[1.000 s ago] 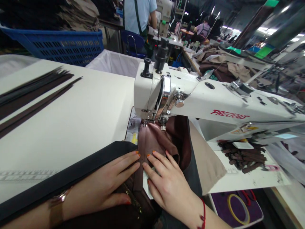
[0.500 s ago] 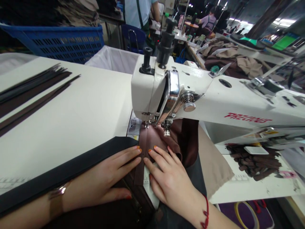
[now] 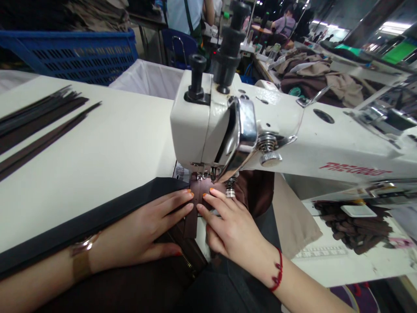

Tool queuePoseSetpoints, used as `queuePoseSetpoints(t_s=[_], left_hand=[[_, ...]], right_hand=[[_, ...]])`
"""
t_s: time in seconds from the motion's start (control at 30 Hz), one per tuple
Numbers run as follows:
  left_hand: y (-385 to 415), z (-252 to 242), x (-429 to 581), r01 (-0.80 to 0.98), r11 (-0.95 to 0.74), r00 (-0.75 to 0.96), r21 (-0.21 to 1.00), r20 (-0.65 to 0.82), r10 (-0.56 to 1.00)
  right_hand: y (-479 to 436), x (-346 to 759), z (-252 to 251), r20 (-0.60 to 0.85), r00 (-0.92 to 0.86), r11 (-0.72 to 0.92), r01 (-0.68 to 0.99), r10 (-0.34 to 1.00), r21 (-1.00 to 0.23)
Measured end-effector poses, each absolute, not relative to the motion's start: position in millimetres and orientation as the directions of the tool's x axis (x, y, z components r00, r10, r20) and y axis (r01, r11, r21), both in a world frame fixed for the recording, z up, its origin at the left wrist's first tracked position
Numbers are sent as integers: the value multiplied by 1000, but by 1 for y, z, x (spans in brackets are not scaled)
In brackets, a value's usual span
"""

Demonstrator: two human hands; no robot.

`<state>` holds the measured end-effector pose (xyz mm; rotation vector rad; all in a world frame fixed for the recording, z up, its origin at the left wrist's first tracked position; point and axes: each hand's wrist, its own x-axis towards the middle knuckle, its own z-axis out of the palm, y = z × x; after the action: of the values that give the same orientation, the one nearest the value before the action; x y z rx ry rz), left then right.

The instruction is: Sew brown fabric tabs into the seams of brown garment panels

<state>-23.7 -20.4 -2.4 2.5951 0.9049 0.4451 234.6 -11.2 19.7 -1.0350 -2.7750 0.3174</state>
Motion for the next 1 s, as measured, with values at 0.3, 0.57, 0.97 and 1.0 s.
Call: queuePoseSetpoints(t_s=[0.3,0.57,0.97,1.0], left_hand=[[4,1,-22,526,-763,775,375,159,612],[15,6,-18,532,-785,775,317,190,603],[21,2,-21,536,-778,765,328,202,611],[21,2,-21,535,-777,764,330,202,612]], right_hand=[[15,235,15,118,-767,766,590,630,-257],[31,235,10,157,-765,772,572,624,-278],[35,233,15,160,-752,749,560,639,-355],[35,233,16,160,-753,748,556,638,-362]])
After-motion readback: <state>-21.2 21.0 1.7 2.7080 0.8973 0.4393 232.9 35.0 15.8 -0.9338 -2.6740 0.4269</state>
